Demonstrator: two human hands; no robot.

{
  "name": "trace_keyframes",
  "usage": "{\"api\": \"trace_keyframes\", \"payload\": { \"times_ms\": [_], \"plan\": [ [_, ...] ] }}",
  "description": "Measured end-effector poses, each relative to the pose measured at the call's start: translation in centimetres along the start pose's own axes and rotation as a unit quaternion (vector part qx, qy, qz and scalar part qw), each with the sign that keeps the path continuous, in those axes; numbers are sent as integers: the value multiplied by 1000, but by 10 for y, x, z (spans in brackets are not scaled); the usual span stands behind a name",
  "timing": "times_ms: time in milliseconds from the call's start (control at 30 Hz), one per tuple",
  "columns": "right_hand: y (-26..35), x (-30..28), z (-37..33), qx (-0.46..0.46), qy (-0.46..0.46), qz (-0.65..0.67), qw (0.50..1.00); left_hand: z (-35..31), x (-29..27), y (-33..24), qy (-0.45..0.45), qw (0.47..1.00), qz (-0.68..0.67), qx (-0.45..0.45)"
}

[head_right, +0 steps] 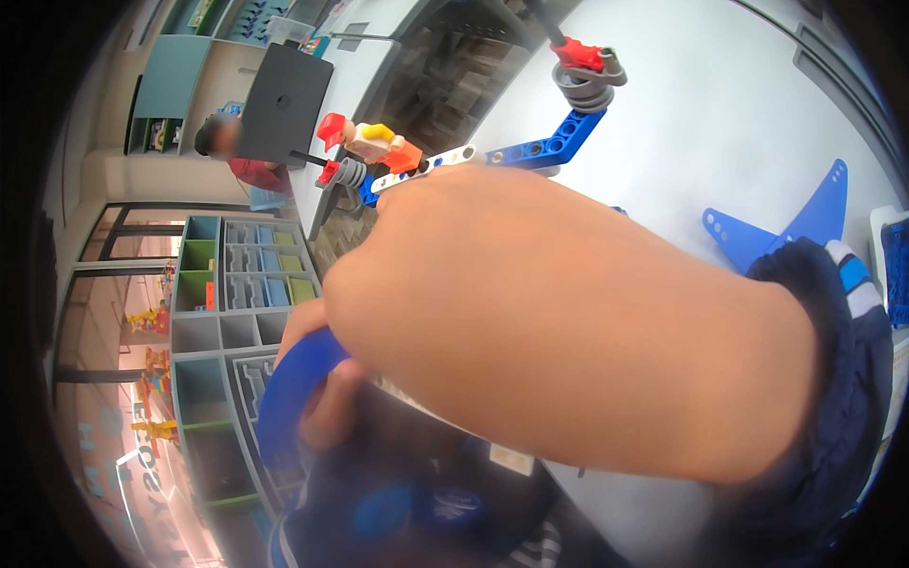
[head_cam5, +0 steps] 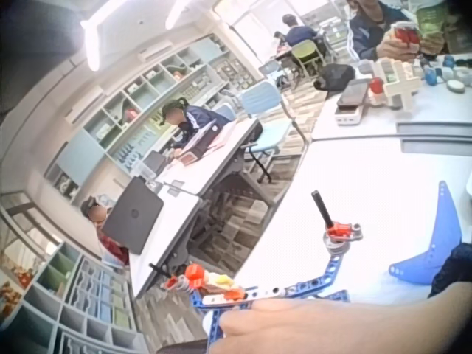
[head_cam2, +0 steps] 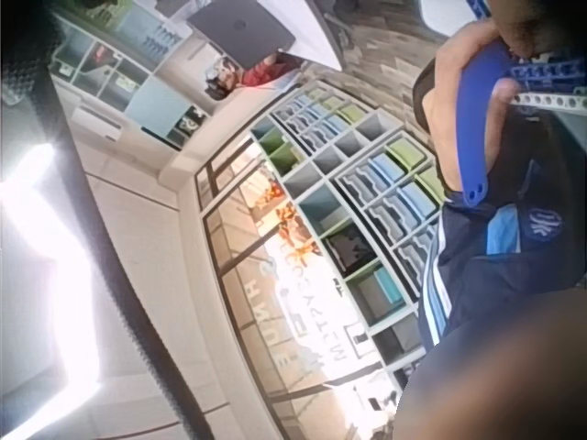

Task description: The person assembles a blue and white construction kit on a table, attaching curved and triangular blue plates to a frame with red connectors. They repeatedly pick parts from a compartmentalized tray, align and press pieces into place, and adjust the structure while seated.

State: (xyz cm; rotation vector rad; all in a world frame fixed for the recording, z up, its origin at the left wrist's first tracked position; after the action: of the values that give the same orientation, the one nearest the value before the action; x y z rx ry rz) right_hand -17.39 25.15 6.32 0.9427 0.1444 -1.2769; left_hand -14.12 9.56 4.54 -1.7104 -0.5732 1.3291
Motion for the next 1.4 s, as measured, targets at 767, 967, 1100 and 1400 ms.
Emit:
{"api": "trace_keyframes", "payload": {
  "times_ms": [767, 967, 1100, 1400],
  "plan": [
    [-3, -2, -4, 15, -22, 85, 996, -8, 6, 18, 42, 996, -50, -63],
    [-4, -4, 0, 23, -5, 89, 996, -13, 9, 9, 27, 993, -83, -84],
    [-8, 8, -2, 47, 61, 52, 996, -7, 8, 7, 13, 993, -106, -57],
    [-3, 12, -7, 8, 14, 0, 1000, -11, 0, -1, -26, 999, 39, 23]
  ]
}}
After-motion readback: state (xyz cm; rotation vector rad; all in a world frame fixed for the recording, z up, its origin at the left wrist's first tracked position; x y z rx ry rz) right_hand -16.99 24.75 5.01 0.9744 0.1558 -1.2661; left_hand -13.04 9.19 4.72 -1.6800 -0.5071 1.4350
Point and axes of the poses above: each hand's wrist, its own z-axis towards the middle knuckle, its own x-axis out of the palm, y = z × x, the point moved 9 cm from there along z, towards the middle knuckle, and after that the axes turned 10 degrees about y, right-handed, at the moved point
